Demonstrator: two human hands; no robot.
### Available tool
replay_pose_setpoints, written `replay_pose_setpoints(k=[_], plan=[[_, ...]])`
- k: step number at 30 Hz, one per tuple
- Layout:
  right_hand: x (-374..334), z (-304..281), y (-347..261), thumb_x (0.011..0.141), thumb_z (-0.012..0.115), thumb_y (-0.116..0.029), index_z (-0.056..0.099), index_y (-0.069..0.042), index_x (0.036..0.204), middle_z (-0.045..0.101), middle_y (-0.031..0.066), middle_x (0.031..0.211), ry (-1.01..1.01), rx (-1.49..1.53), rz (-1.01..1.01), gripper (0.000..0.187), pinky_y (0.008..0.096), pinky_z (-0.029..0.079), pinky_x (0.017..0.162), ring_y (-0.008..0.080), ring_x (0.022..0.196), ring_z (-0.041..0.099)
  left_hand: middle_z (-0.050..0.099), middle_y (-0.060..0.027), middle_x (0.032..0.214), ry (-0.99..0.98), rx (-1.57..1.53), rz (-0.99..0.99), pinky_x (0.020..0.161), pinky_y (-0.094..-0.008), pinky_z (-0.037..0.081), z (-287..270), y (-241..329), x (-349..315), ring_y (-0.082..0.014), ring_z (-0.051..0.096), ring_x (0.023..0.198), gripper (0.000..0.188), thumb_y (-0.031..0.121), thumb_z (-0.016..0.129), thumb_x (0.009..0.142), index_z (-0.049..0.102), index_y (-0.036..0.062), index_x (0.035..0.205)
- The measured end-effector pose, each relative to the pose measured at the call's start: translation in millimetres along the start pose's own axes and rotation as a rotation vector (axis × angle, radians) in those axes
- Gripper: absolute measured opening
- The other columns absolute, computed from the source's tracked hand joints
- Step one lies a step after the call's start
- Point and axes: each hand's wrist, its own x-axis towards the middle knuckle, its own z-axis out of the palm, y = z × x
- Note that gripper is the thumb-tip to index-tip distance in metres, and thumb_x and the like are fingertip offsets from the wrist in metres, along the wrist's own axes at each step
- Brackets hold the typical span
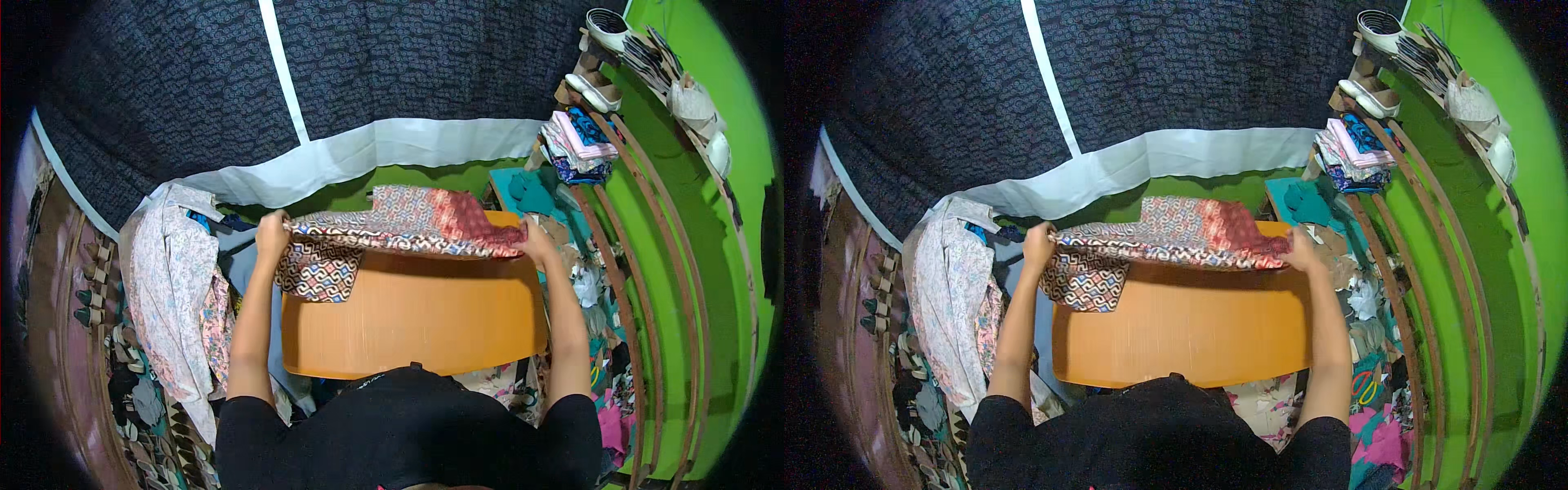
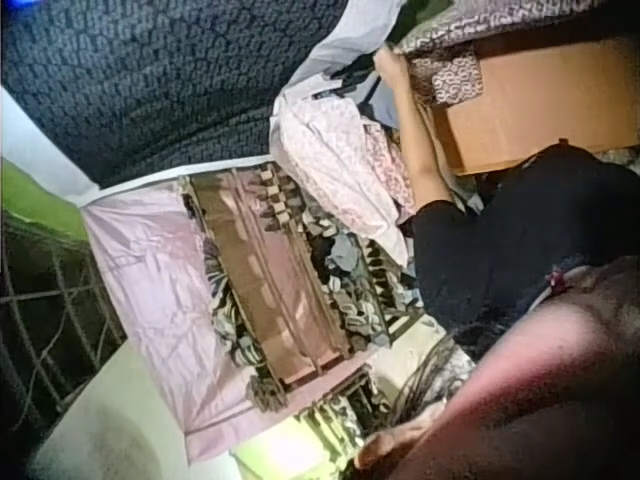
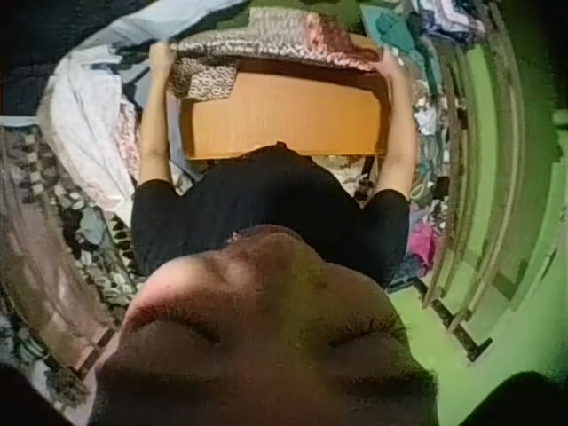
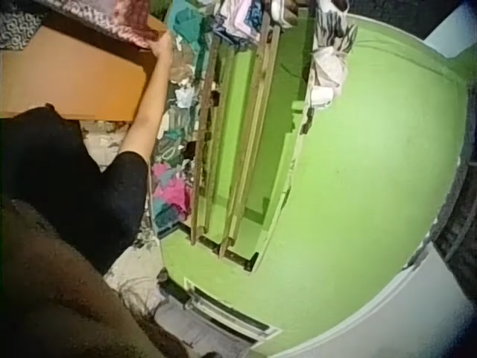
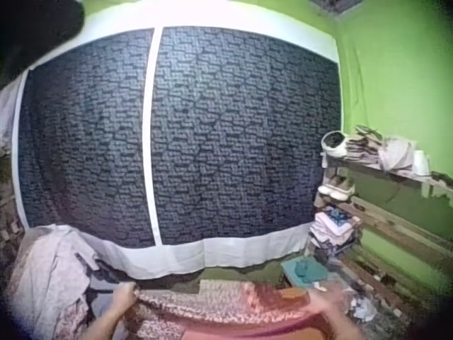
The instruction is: The recorder is folding different pieces of patterned fabric on a small table and then moving them to a stack.
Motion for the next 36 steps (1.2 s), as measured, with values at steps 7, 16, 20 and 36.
replay_pose_setpoints(k=[7,16,20,36], plan=[[22.7,-54.3,-15.1,0.063,0.050,0.003,0.046,0.000,0.106,0.055,0.0146,0.083,0.743,0.006,-0.123,0.044,0.0377,0.042,0.068,0.0275,0.075,0.056,0.057,-0.0057,0.088,0.509,-0.092,-0.018,0.068,-0.0341,0.042,-19.3,14.4,36.7,-0.0259,0.054,0.077,0.021,0.000,0.050,0.065,0.058,0.0062,0.084],[21.8,0.8,25.8,0.084,0.034,-0.031,0.058,-0.008,0.087,0.061,0.0088,0.083,0.289,1.486,0.739,0.032,0.0334,0.049,0.058,0.0233,0.066,0.060,0.061,-0.0111,0.080,-0.204,-0.610,-0.244,0.068,-0.0269,0.043,35.6,-28.2,7.1,-0.0170,0.055,0.072,0.029,0.002,0.051,0.066,0.054,-0.0023,0.095],[21.8,-44.7,-11.5,0.081,0.040,-0.029,0.056,-0.007,0.094,0.061,0.0075,0.084,-0.063,0.999,0.615,0.029,0.0375,0.050,0.060,0.0210,0.070,0.060,0.058,-0.0095,0.076,-0.116,-0.430,-0.026,0.065,-0.0263,0.044,-44.9,12.2,24.4,-0.0134,0.054,0.070,0.039,0.005,0.062,0.056,0.050,0.0006,0.092],[-67.9,-6.0,96.9,0.085,0.043,-0.037,0.052,-0.008,0.095,0.058,0.0062,0.075,0.291,1.072,0.341,0.032,0.0315,0.046,0.062,0.0177,0.071,0.057,0.058,-0.0184,0.079,-0.003,-0.046,-0.102,0.069,-0.0392,0.043,-6.3,-71.5,-81.5,-0.0350,0.055,0.075,0.025,0.002,0.048,0.066,0.058,0.0065,0.088]])
